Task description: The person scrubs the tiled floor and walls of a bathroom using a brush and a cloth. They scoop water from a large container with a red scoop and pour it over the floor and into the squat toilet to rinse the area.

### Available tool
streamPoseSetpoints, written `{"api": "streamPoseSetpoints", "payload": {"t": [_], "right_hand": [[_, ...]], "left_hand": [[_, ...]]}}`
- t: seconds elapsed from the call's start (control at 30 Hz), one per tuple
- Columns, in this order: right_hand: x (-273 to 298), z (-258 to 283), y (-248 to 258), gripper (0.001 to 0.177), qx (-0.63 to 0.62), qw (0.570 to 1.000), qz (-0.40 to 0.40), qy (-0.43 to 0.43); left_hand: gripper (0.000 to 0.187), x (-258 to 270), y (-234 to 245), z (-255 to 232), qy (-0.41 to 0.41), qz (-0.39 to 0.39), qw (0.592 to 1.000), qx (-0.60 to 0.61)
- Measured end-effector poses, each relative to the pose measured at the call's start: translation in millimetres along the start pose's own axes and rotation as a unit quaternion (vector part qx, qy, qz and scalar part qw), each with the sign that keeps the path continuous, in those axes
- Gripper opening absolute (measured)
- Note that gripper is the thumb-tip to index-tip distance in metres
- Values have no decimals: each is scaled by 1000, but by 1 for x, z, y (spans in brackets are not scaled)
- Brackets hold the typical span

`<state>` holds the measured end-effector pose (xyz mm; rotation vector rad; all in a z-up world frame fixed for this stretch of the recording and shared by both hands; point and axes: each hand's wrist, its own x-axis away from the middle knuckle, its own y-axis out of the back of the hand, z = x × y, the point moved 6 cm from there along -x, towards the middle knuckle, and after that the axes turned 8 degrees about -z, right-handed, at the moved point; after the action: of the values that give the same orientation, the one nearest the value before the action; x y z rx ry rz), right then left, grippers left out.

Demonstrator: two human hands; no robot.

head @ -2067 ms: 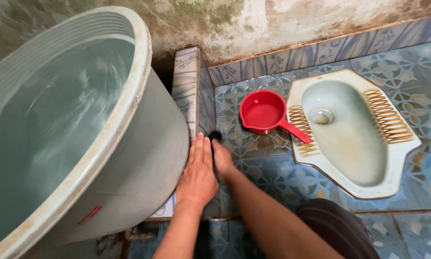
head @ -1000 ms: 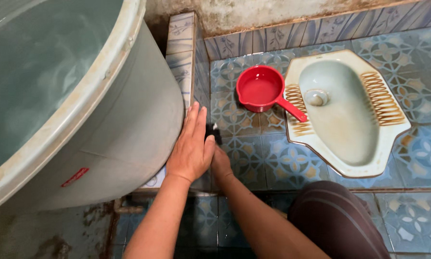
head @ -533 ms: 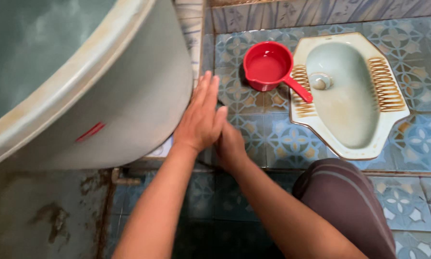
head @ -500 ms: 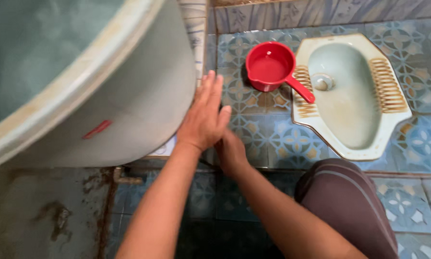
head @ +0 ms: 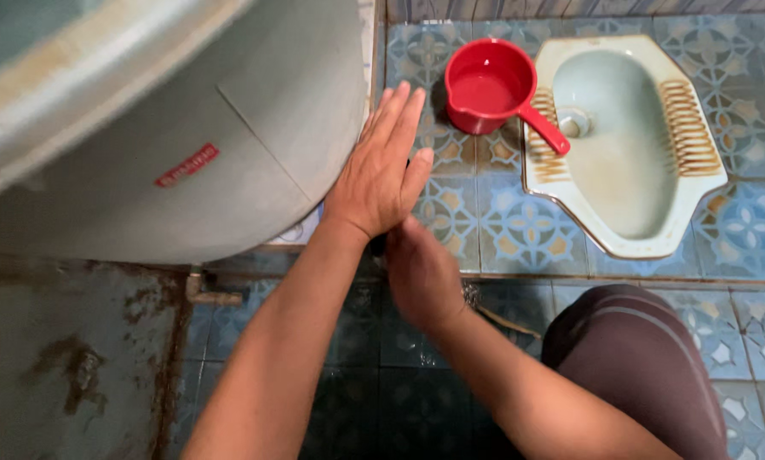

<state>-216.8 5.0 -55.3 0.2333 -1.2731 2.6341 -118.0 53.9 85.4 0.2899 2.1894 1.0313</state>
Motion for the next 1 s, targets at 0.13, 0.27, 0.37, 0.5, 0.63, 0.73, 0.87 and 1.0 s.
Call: {"api": "streamPoseSetpoints", "payload": {"t": [0.13,0.27,0.37,0.5,0.63,0.73,0.87,1.0], "right_hand": [[28,-34,19,49,177,981,-77,-26],[14,-86,61,52,107,951,-198,-213],[4,-99,78,49,21,949,-217,-229],[11,-77,59,52,-86,991,5,-101],[11,-62,68,52,214,975,-35,49],[2,-77,76,57,325,944,-40,28],[-17,-77,91,71,532,846,-28,14],[-25,-57,104,42,500,862,-69,-55]], "left_hand": [[65,3,3,0,-4,3,1000,-3],[65,-3,3,-5,-3,6,1000,-6],[65,1,1,-3,6,9,1000,-22],[64,1,-2,-1,0,11,1000,-28],[63,-1,-5,1,10,15,999,-30],[63,3,-3,-1,8,4,999,-43],[60,1,-1,-6,-6,-10,1000,-8],[58,4,3,-10,-13,-31,999,-3]]}}
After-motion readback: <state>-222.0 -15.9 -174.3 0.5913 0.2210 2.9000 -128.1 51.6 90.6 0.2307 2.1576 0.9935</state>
